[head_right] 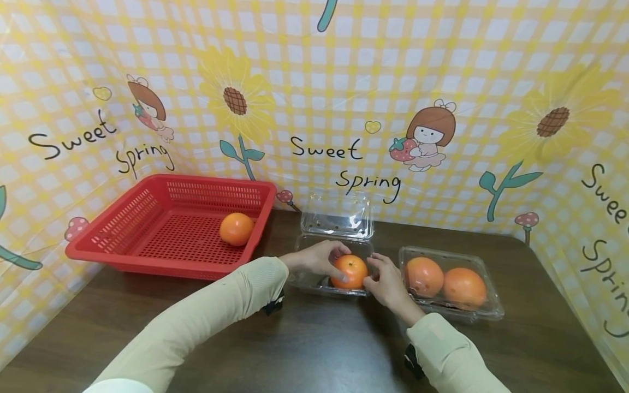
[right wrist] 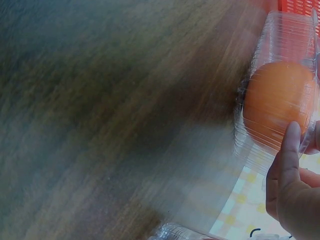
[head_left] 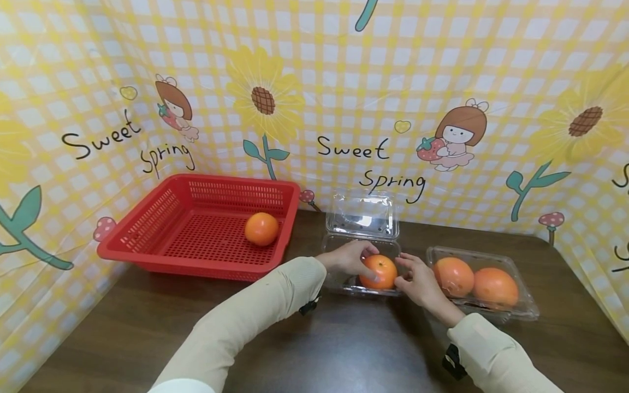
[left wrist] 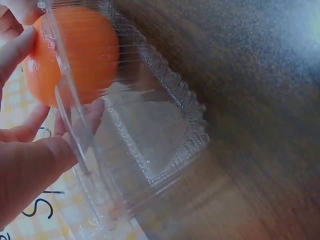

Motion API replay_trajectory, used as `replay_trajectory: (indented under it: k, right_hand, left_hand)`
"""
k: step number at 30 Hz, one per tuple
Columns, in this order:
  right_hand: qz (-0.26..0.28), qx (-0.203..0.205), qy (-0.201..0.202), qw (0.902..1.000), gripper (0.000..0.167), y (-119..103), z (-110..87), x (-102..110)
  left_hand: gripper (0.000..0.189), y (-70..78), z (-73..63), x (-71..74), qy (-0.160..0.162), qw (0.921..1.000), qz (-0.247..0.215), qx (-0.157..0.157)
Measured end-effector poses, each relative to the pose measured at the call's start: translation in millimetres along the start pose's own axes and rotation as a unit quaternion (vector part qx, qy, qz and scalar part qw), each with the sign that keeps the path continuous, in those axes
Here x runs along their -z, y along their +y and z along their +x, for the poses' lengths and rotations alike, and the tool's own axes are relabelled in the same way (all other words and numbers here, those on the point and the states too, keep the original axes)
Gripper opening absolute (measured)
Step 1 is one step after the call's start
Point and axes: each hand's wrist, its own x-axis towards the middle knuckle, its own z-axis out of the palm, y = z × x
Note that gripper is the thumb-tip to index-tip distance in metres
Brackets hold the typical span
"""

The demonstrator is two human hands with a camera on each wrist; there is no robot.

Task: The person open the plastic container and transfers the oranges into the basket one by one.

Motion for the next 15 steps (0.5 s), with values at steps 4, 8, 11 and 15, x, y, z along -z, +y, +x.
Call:
replay_trajectory:
  k: [4, 8, 11, 15]
  right_hand:
    - [0.000, 0.000, 0.001, 1.0000, 0.046, 0.0, -0.1, 0.2]
    - [0.000, 0.001, -0.002, 1.0000, 0.046, 0.0, -0.3, 0.3]
    - [-0.002, 0.001, -0.003, 1.0000, 0.046, -0.1, -0.2, 0.4]
    - [-0.004, 0.002, -0.002, 1.0000, 0.046, -0.1, -0.1, 0.3]
  left_hand:
    - [0.058, 0.5, -0.5, -1.3, 0.000, 0.9999, -0.005, 0.010]
    - [0.060, -0.2, -0.6, -2.3, -0.004, 0.9997, -0.016, 0.019]
    - [0.061, -0.5, -0.5, -1.9, -0.011, 0.9995, -0.024, 0.018]
    - [0.060, 0.9, -2.4, -0.6, -0.023, 0.9994, -0.024, 0.008]
